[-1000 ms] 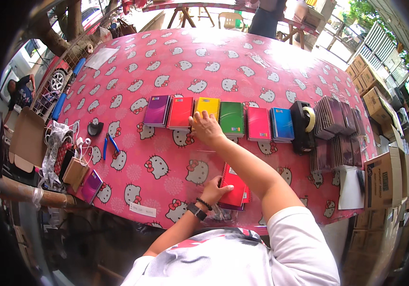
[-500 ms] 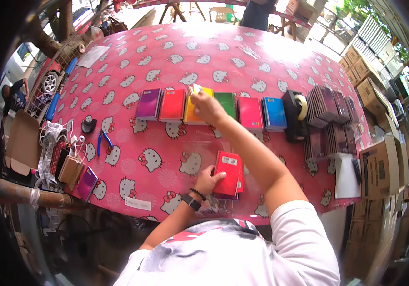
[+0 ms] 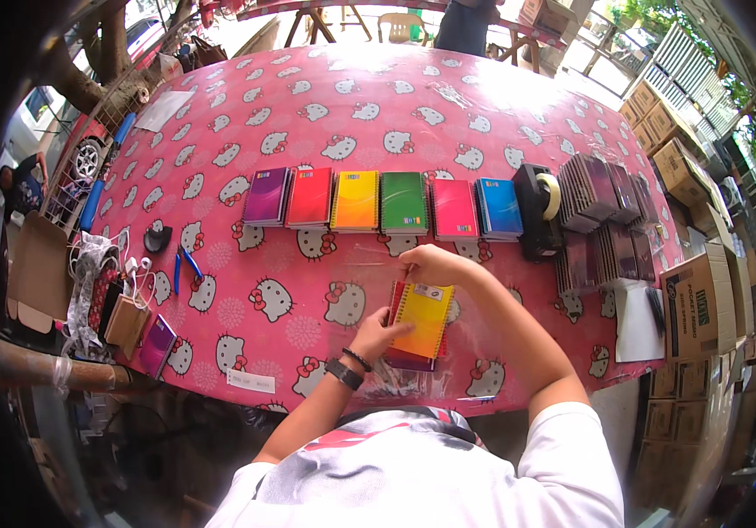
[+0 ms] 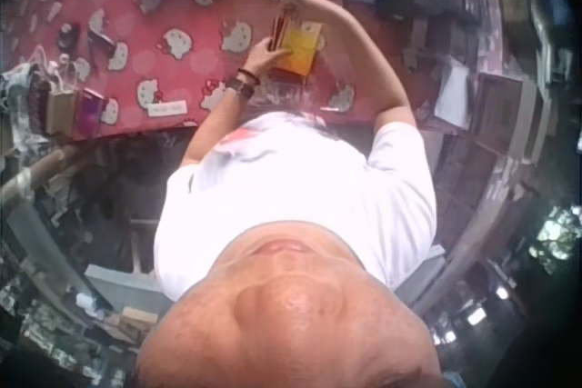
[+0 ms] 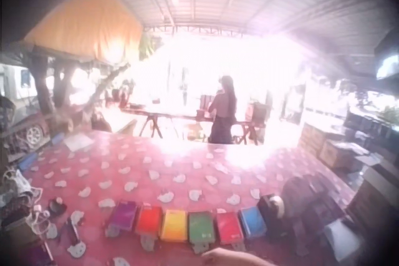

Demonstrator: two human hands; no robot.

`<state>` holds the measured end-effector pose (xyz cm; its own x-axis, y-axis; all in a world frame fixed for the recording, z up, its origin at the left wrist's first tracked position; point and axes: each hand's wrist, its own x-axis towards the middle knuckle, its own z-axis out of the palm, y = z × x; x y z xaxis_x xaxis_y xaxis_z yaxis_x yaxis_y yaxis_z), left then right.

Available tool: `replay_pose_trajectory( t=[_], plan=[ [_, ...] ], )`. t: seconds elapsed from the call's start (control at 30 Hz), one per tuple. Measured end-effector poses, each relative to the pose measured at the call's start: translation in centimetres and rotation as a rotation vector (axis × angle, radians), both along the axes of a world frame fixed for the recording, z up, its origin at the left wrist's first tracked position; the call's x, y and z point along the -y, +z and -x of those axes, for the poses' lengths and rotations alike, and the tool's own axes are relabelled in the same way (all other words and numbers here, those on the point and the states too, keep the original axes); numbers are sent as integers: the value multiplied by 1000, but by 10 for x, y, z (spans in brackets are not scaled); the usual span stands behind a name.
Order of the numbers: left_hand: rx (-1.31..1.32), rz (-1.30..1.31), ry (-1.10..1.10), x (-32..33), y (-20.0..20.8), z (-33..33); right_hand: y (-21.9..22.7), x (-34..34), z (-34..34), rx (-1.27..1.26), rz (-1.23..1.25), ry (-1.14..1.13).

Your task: The person organizes several colorful notebooks on a table, placing them into a plastic bag and sealing it with tape.

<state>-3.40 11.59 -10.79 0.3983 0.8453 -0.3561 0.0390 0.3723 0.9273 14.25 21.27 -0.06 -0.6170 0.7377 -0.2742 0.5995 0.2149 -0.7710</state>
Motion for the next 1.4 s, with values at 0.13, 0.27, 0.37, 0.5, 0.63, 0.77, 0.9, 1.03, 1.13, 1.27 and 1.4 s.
replay_pose_trajectory(
  t=[0.13,0.27,0.37,0.5,0.63,0.77,0.9,1.03,1.13,1.27,1.4],
  plan=[
    [-140,-103,31,4,6,-1,-18,-32,22,202,-868,-244],
    [-61,-70,43,4,13,-7,-63,-48,14,523,-1115,-322],
    [-4,-41,37,3,14,-1,-42,-51,15,417,-923,-306],
    [-5,-123,38,5,7,0,5,-42,-4,-132,-1003,-595],
    [33,-61,43,4,-1,-4,82,-8,-52,122,-747,-270],
    [264,80,150,-1,-12,-6,75,45,-2,488,-896,180],
    [271,180,115,-3,-10,-8,23,107,9,340,-1019,5],
    [180,156,152,-2,-24,-6,-29,141,8,322,-730,-430],
    [199,223,207,-6,-31,-1,-27,152,13,183,-678,-365],
    [424,322,112,-2,13,-9,-26,148,-17,71,-423,-197],
    [189,141,62,-2,1,3,-23,130,-18,-159,-369,-185]
  ],
)
